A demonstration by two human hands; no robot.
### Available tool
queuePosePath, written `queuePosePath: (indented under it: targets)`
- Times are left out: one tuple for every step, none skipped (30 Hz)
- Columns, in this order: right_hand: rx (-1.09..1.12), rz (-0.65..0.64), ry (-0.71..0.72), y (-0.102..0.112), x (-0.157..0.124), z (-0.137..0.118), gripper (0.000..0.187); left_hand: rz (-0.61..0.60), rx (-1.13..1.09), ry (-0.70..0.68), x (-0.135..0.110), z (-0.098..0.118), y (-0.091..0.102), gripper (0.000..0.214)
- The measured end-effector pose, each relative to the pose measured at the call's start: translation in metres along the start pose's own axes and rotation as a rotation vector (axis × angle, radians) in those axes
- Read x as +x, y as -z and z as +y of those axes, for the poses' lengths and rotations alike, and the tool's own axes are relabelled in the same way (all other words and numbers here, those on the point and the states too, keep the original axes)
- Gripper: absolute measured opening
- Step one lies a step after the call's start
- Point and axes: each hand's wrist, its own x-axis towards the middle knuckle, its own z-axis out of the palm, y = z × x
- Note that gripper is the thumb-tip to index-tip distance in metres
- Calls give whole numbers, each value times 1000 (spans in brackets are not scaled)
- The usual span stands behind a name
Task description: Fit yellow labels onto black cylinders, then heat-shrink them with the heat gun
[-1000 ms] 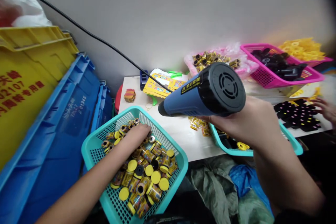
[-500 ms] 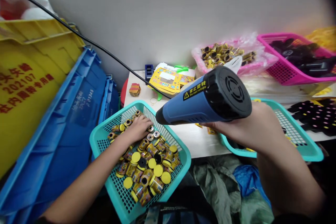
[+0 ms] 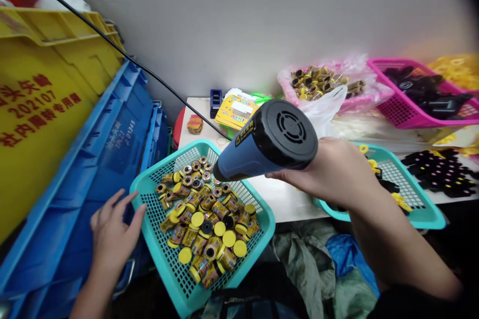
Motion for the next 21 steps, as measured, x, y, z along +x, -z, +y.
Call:
queuePosePath:
  targets:
    - [-6, -4, 8, 1, 1, -2, 48, 27, -69, 125, -5, -3, -4, 56]
    - [-13, -10, 14, 2, 3, -4, 47, 39, -166, 250, -10, -4, -10, 68]
    - [-22, -16, 19, 3, 4, -6, 46, 39, -278, 366, -13, -4, -16, 80]
    - [-30, -22, 22, 4, 5, -9, 45, 25, -390, 460, -16, -2, -22, 87]
    - [-36, -26, 25, 4, 6, -11, 45, -7, -488, 531, -18, 0, -27, 90]
    - [-41, -29, 29, 5, 6, -14, 44, -48, -562, 581, -19, 3, -32, 90]
    - [-45, -30, 31, 6, 7, -16, 44, -90, -618, 621, -20, 6, -35, 86]
    - [-48, -31, 33, 6, 8, -18, 43, -126, -670, 659, -20, 9, -38, 81]
    - [-47, -32, 34, 7, 9, -20, 43, -157, -727, 697, -19, 11, -39, 75]
    - [-44, -33, 33, 7, 10, -21, 42, -187, -789, 736, -19, 12, -39, 68]
    - [-40, -35, 31, 7, 11, -23, 41, -218, -853, 775, -18, 12, -38, 61]
    - [-38, -37, 29, 7, 12, -24, 41, -251, -912, 812, -17, 12, -36, 54]
    - [-35, -38, 29, 7, 13, -25, 41, -297, -957, 848, -17, 11, -33, 48]
    - [-36, -34, 30, 6, 13, -26, 41, -357, -981, 892, -16, 9, -30, 45]
    - [-37, -26, 36, 5, 14, -27, 42, -433, -988, 933, -16, 8, -27, 45]
    - [-36, -10, 39, 4, 15, -27, 43, -513, -982, 967, -17, 6, -24, 46]
    - [-32, 9, 36, 3, 16, -28, 44, -585, -972, 989, -17, 6, -21, 47]
    - [-25, 30, 29, 2, 17, -29, 45, -642, -963, 1003, -18, 5, -18, 47]
    - [-15, 45, 25, 1, 18, -30, 45, -674, -956, 1010, -18, 6, -15, 44]
    - [-4, 52, 25, 0, 19, -31, 45, -675, -954, 1013, -18, 7, -13, 39]
    - [9, 50, 32, 0, 20, -32, 44, -653, -956, 1016, -18, 9, -12, 34]
